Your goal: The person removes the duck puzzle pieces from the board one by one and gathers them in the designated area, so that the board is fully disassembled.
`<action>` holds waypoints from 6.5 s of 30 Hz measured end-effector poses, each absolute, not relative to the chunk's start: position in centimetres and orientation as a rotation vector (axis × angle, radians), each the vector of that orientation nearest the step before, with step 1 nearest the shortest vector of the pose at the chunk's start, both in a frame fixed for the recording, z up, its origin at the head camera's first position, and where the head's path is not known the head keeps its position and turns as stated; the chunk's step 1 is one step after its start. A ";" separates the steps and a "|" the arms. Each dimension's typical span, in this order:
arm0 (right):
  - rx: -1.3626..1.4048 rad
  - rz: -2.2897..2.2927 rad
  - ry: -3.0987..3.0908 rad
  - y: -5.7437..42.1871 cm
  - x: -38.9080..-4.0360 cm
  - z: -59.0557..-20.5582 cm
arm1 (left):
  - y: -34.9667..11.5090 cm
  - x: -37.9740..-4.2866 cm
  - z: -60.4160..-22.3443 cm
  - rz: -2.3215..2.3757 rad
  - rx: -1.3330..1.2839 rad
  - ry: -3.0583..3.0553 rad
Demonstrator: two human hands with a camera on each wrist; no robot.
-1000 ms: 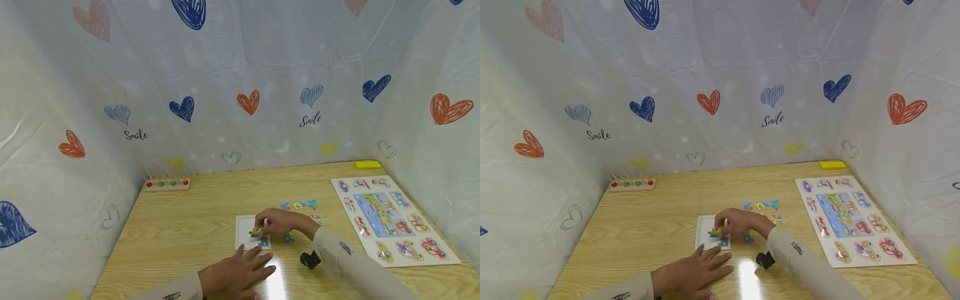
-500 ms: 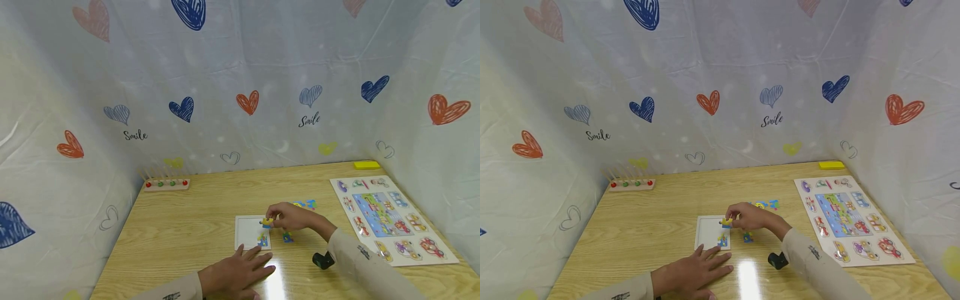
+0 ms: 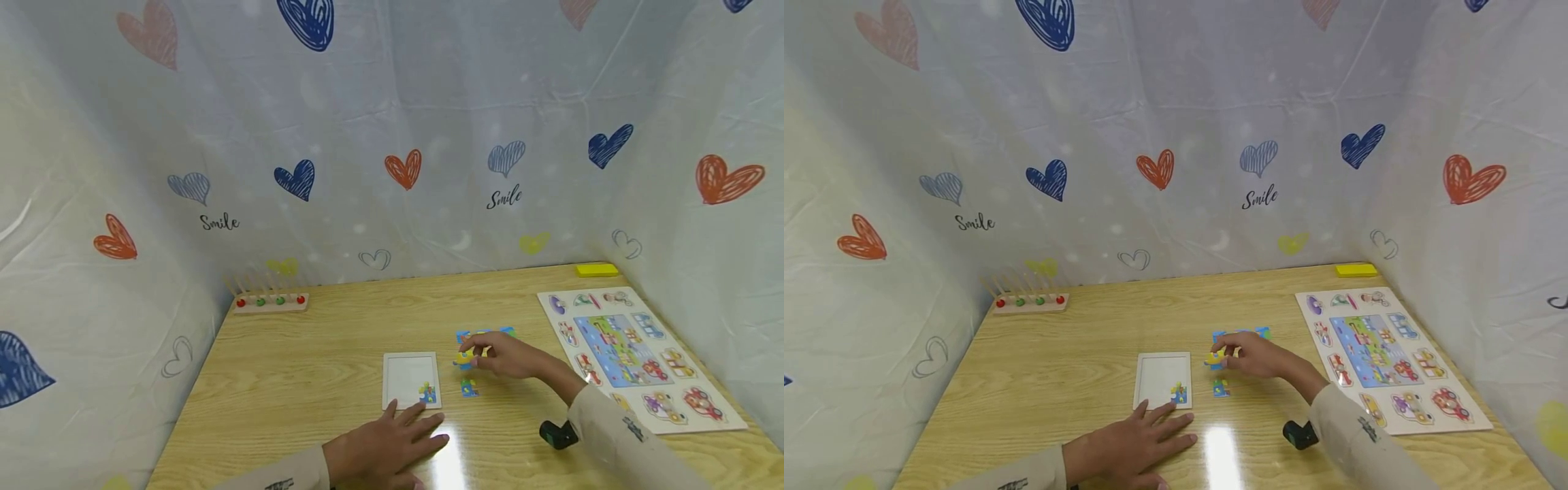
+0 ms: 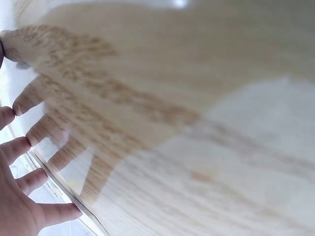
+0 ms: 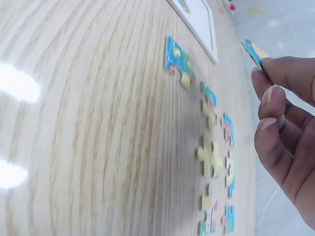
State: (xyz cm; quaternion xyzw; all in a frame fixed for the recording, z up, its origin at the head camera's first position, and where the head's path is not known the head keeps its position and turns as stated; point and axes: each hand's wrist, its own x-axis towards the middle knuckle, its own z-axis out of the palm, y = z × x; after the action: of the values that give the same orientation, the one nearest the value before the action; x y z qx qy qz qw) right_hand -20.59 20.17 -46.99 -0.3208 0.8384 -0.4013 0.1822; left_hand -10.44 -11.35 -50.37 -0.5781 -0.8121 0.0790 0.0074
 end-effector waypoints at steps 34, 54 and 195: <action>-0.650 -1.168 2.658 24.6 -16.6 -50.7 | -11.5 -10.4 -50.1 0.232 -1.830 -2.577; -0.636 -1.033 2.728 23.9 -15.9 -51.3 | -11.7 -10.5 -50.4 0.222 -1.825 -2.578; -0.994 -0.947 2.434 11.0 -18.3 -50.6 | -15.6 -13.2 -49.8 0.030 -1.544 -3.060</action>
State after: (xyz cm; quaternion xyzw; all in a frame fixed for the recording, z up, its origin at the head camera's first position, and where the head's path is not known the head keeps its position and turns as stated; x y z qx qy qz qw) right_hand -18.26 10.99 -50.57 -0.3505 0.8579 -0.3337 0.1728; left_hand -13.17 -15.64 -49.75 -0.4459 -0.8836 0.0085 -0.1427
